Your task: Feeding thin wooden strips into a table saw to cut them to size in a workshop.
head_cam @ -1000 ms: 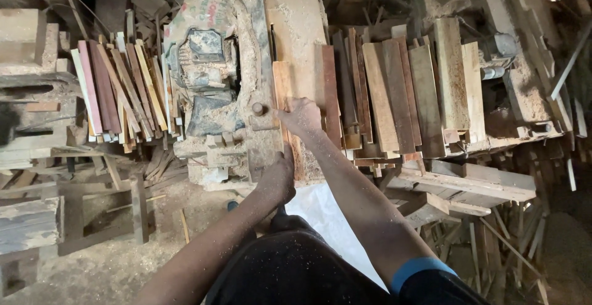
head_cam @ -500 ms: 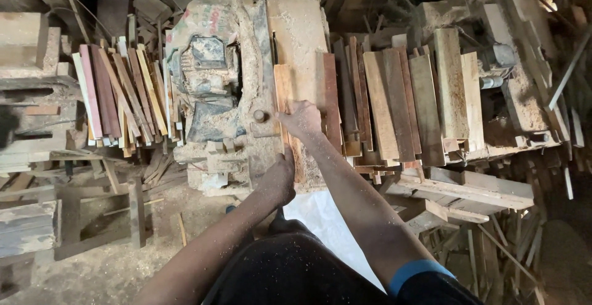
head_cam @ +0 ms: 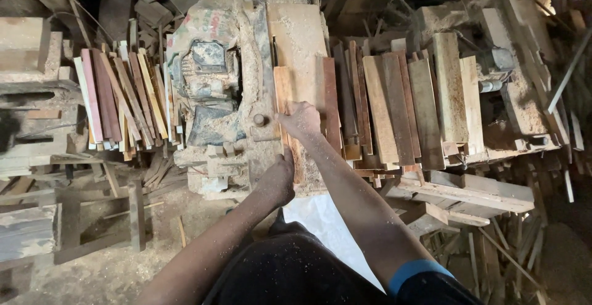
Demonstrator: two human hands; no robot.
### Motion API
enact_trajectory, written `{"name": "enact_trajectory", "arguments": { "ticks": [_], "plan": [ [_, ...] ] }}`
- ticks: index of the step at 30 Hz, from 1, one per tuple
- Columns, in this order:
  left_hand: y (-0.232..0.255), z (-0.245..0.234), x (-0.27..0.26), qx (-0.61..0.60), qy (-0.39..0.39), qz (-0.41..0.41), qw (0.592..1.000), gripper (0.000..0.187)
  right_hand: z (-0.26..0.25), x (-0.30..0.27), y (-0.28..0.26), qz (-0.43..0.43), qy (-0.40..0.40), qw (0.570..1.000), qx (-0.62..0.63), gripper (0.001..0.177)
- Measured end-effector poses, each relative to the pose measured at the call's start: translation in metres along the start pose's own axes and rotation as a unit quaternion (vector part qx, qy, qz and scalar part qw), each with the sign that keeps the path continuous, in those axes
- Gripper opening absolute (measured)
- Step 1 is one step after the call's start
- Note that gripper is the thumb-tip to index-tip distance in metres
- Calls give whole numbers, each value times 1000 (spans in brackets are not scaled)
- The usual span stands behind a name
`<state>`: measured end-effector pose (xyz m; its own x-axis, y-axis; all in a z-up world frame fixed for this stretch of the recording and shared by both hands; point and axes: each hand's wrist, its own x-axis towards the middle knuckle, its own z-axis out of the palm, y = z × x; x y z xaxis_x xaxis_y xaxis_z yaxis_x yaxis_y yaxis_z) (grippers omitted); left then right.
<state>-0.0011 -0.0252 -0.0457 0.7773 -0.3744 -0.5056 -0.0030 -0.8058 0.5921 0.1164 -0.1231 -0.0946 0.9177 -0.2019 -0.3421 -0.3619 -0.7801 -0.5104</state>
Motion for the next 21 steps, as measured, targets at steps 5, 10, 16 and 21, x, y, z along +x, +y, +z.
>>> {"name": "enact_trajectory", "arguments": {
  "ticks": [5,10,16,21],
  "plan": [
    [-4,3,7,7,0,3,1000,95,6,15,5,-6,0,1000,-6,48],
    [-5,-1,7,12,-11,-3,1000,96,15,29,14,-13,-1,1000,-10,51],
    [-6,1,7,12,1,5,1000,96,15,31,10,-32,10,998,-47,54],
    [-7,2,10,19,8,12,1000,97,14,28,9,-30,13,999,-43,53]
  ]
}}
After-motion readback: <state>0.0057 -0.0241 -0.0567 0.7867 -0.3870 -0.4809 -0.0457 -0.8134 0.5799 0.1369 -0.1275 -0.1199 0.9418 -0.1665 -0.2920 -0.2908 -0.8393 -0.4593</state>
